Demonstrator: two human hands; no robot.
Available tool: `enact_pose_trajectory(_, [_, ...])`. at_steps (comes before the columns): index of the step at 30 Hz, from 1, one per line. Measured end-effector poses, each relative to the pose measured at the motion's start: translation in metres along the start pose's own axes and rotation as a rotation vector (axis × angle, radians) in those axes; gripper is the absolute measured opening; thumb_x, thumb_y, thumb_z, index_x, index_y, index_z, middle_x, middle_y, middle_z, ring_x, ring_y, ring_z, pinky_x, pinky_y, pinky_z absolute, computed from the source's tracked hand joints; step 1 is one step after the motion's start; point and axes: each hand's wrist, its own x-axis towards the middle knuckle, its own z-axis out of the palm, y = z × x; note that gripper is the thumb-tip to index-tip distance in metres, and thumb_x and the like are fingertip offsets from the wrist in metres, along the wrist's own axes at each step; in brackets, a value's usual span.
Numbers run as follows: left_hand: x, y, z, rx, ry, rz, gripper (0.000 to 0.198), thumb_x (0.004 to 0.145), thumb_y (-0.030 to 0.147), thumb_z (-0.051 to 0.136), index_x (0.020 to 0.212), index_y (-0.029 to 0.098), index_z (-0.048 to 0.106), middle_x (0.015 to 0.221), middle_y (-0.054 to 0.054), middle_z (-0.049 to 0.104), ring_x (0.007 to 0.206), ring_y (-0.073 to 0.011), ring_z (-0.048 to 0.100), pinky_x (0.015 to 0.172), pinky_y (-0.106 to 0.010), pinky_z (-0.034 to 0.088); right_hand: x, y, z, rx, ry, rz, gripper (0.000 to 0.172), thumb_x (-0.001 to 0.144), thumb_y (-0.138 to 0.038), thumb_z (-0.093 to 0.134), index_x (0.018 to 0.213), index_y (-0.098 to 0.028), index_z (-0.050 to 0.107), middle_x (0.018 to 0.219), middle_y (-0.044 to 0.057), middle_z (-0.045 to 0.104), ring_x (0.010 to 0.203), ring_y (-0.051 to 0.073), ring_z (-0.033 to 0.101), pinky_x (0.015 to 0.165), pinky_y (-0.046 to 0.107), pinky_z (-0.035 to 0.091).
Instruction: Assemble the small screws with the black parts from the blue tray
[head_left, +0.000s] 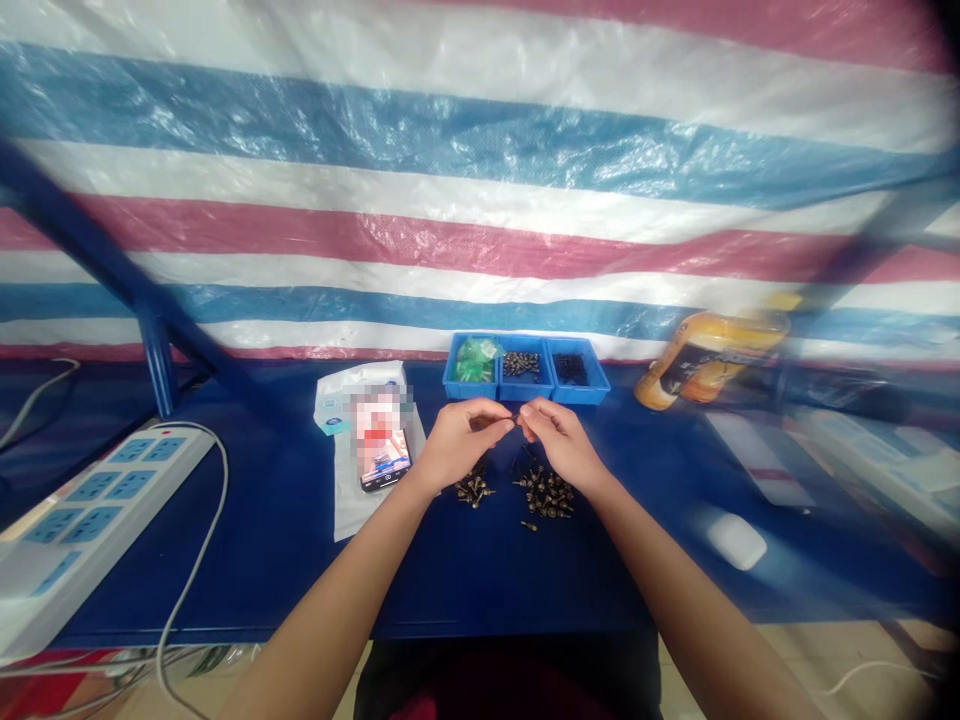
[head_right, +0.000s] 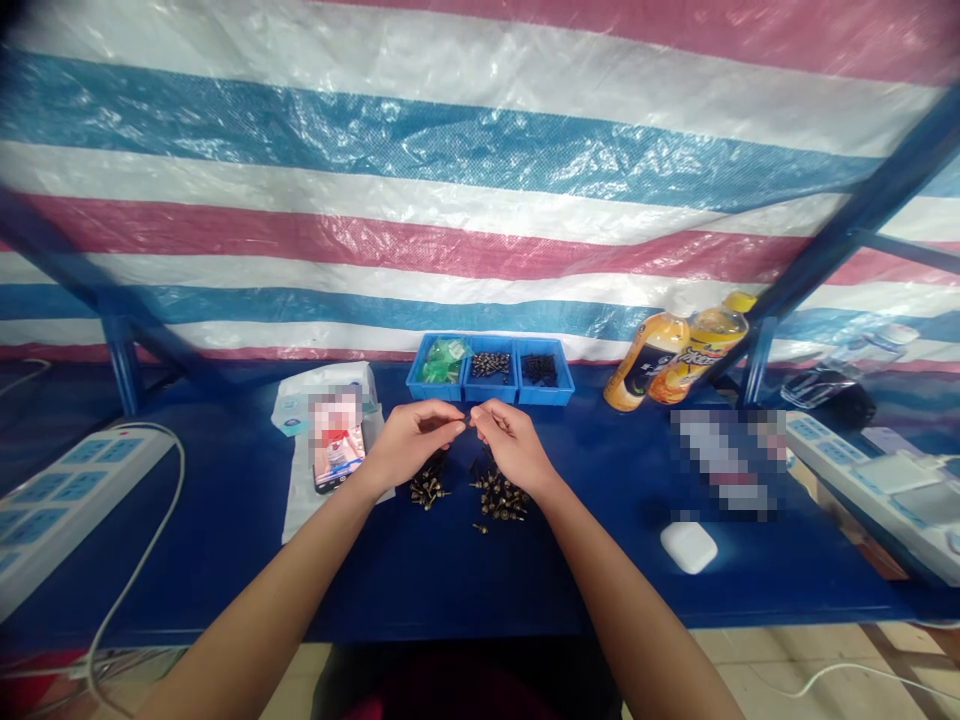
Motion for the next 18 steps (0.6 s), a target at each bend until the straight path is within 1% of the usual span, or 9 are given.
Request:
enact_pose_trajectory(7, [0.0001, -0.0005, -0.001, 0.075, 0.01, 0.021, 0.022, 0.085, 0.037, 0.066, 0.092, 0.018, 0.073, 0.091, -0.005, 0.074, 0.074, -0.0159, 0.066, 0.068, -0.026, 0.053, 0.0011, 0.0015, 0.0011, 0.004, 0.012, 0.027, 0.038, 0.094, -0.052, 0.049, 0.072, -0.021, 0.054, 0.068, 0.0, 0.054, 0.067, 0.015, 0.053, 0.064, 0.027, 0.043])
enact_pose_trajectory(10, [-0.0004, 0.0012, -0.0007, 0.107, 0.007, 0.032, 0.021, 0.085, 0.037, 0.065, 0.09, 0.018, 0.073, 0.09, -0.005, 0.075, 0.076, -0.017, 0.067, 0.07, -0.027, 0.054, 0.002, 0.0032, -0.0007, -0.015, 0.018, 0.047, 0.039, 0.092, -0.051, 0.051, 0.068, -0.021, 0.052, 0.066, -0.001, 0.053, 0.065, 0.015, 0.052, 0.063, 0.027, 0.043])
enact_pose_trajectory(14, [-0.0014, 0.0034, -0.0001, 0.135, -0.021, 0.044, 0.019, 0.086, 0.034, 0.063, 0.089, 0.019, 0.074, 0.09, -0.004, 0.075, 0.077, -0.0165, 0.068, 0.071, -0.027, 0.054, 0.0027, 0.0054, -0.0027, -0.025, -0.001, 0.062, 0.04, 0.091, -0.051, 0.052, 0.064, -0.021, 0.051, 0.064, -0.001, 0.053, 0.063, 0.014, 0.051, 0.062, 0.027, 0.041])
enact_pose_trajectory(18, [-0.0009, 0.0013, 0.0005, 0.129, -0.025, 0.05, 0.02, 0.086, 0.035, 0.063, 0.09, 0.019, 0.074, 0.09, -0.004, 0.075, 0.077, -0.0166, 0.068, 0.071, -0.026, 0.054, 0.0039, 0.0079, -0.0007, -0.011, -0.026, 0.091, 0.041, 0.09, -0.051, 0.053, 0.062, -0.021, 0.052, 0.062, -0.001, 0.054, 0.061, 0.014, 0.05, 0.06, 0.027, 0.04])
